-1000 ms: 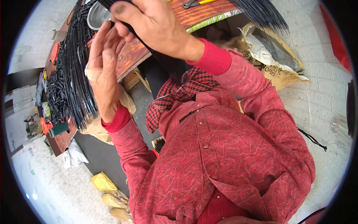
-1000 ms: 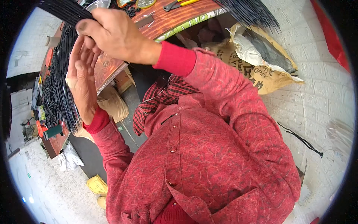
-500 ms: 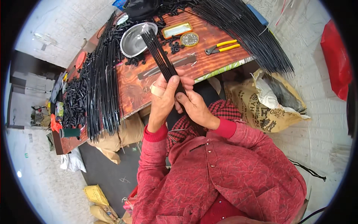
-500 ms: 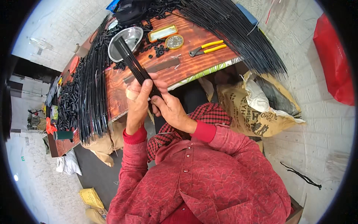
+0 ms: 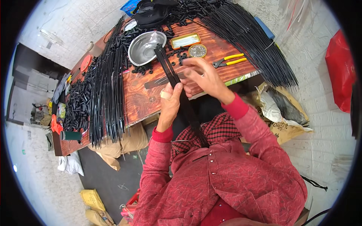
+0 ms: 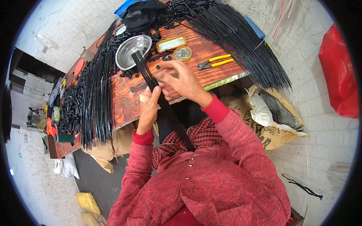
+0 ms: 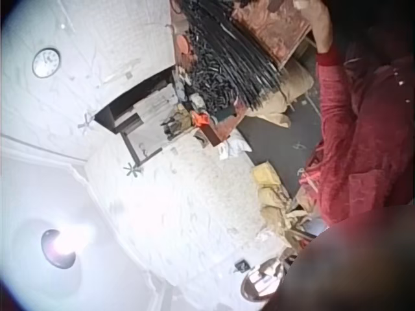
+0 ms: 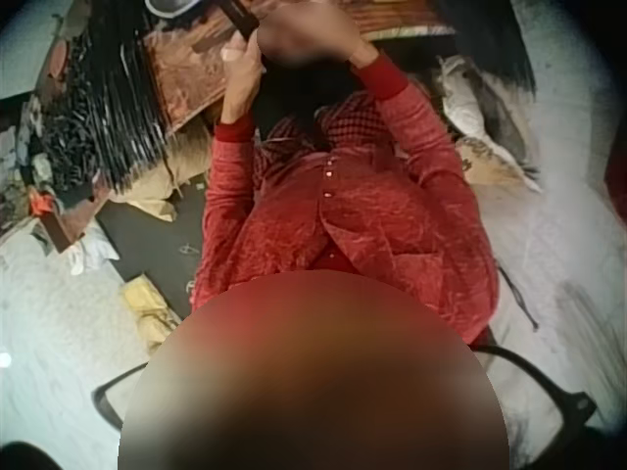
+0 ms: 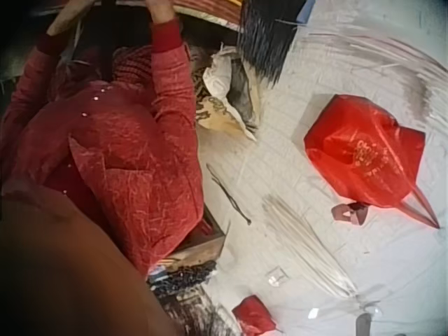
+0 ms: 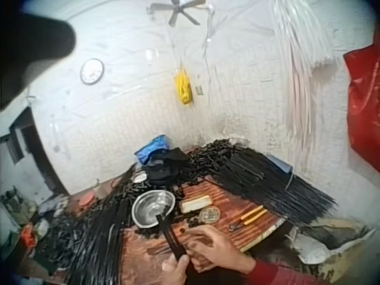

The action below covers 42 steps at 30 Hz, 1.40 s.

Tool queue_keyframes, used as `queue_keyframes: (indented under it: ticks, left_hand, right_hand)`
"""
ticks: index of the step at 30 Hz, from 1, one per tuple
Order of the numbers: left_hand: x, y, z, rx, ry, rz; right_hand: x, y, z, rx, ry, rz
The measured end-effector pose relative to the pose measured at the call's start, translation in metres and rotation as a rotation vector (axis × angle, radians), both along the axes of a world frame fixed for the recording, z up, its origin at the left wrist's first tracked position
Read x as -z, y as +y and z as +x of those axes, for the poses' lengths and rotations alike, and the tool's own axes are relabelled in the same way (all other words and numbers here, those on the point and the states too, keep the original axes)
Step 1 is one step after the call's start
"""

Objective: Sorting and inserting bundles of black rods into a comb-like industrial fixture.

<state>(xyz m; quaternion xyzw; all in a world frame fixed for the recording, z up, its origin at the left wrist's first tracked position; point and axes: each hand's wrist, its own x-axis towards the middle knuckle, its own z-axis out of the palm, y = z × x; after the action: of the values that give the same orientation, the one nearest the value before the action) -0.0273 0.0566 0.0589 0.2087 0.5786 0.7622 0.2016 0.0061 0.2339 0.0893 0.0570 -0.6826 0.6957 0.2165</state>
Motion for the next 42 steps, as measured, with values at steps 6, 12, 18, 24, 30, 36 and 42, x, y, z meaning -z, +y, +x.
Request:
queue_keyframes:
  ticks: [6,12,18,24,30,36,42]
  left_hand:
    - [-0.005,0.016,0.004,0.027,0.103,0.012]
    - [-0.013,0.012,0.007,0.020,-0.024,-0.017]
    - [-0.005,-0.008,0.000,-0.020,-0.072,-0.090]
    - [-0.002,-0.006,0.032,0.080,-0.224,-0.042]
    - [0.006,-0.006,0.065,0.288,-0.310,-0.158]
    - [-0.014,-0.004,0.076,0.248,-0.166,0.005]
    - [-0.036,-0.012,0.088,0.215,-0.147,-0.180]
  right_hand:
    - [-0.042,-0.003,-0.054,-0.294,-0.328,0.266]
    - [-0.028,0.002,-0.065,-0.382,-0.348,0.127]
    - [-0.070,0.006,-0.023,-0.328,0.023,0.374]
    - [-0.134,0.019,0.095,-0.754,-0.187,0.230]
    - [-0.087,0.066,0.116,-1.358,-0.195,0.451]
    - [0.001,0.034,0.115,-0.676,-0.545,0.191]
    - [0.027,-0.020,0.113,-0.694,-0.457,-0.285]
